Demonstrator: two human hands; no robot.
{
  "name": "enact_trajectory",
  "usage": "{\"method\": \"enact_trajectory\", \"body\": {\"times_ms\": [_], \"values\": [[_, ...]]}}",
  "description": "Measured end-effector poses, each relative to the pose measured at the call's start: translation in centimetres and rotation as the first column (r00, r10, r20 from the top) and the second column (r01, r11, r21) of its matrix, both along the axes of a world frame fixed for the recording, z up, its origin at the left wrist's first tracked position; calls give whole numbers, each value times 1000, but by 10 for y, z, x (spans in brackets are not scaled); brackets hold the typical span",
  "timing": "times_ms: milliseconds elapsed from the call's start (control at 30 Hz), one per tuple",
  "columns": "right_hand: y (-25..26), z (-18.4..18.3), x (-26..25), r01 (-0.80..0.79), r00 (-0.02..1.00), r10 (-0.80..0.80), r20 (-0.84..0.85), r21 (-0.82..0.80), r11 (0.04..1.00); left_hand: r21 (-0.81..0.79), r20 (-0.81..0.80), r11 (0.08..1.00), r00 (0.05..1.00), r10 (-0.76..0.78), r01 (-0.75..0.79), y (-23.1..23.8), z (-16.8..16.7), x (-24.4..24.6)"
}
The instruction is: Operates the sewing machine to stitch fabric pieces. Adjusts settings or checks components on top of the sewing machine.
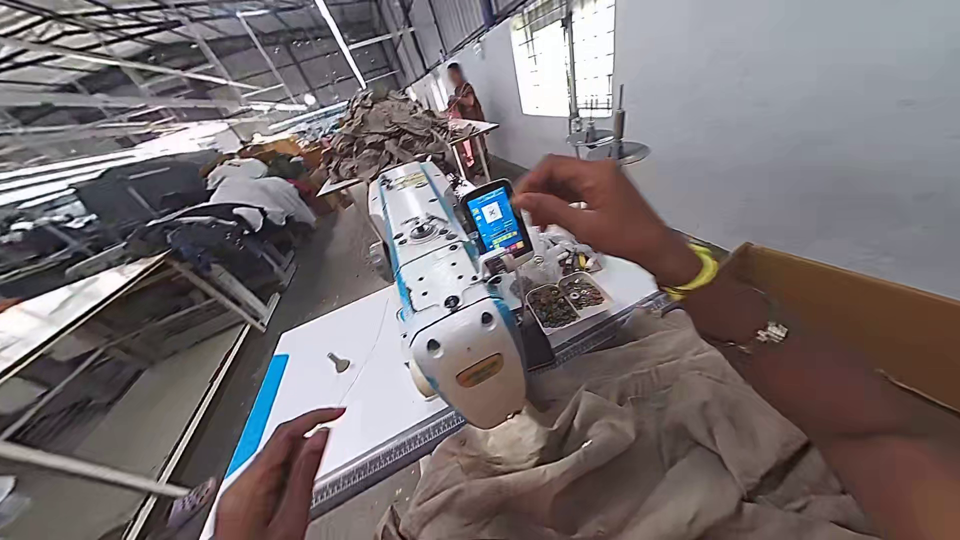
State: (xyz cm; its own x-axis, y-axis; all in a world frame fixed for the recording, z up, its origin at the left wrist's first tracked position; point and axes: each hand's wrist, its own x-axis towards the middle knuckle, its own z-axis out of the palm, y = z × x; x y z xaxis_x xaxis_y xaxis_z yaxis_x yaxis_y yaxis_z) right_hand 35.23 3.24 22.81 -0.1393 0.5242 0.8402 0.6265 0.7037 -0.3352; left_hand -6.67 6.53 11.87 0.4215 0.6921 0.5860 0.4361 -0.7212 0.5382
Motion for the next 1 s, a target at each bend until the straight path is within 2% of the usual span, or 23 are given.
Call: {"method": "enact_trajectory", "body": {"times_ms": [67,133,233,333,467,567,633,767,833,933,1000], "values": [[17,11,-22,-136,990,133,54,73,988,31,124,986,979,-165,162,1,25,0],[27,29,-45,-252,964,236,125,122,960,76,267,953,915,-302,292,3,54,5],[41,55,-74,-382,917,355,184,146,912,144,441,906,794,-418,397,5,99,16],[63,71,-95,-435,881,388,270,140,890,179,514,863,703,-492,473,15,130,16],[92,85,-100,-413,852,325,409,147,899,219,514,864,698,-498,454,33,151,8],[105,101,-85,-316,889,237,391,152,936,218,570,892,690,-446,396,45,154,-3],[108,110,-78,-264,926,222,306,103,959,192,607,905,679,-413,379,53,154,-7],[104,118,-95,-307,932,332,145,-171,936,219,695,864,549,-464,453,75,155,0],[101,117,-117,-370,894,418,160,-262,891,246,699,843,514,-497,479,84,157,19],[107,112,-144,-427,811,527,256,-358,831,206,742,870,508,-437,447,85,162,55],[118,106,-149,-440,762,563,320,-382,813,196,796,861,437,-419,469,84,167,73]]}}
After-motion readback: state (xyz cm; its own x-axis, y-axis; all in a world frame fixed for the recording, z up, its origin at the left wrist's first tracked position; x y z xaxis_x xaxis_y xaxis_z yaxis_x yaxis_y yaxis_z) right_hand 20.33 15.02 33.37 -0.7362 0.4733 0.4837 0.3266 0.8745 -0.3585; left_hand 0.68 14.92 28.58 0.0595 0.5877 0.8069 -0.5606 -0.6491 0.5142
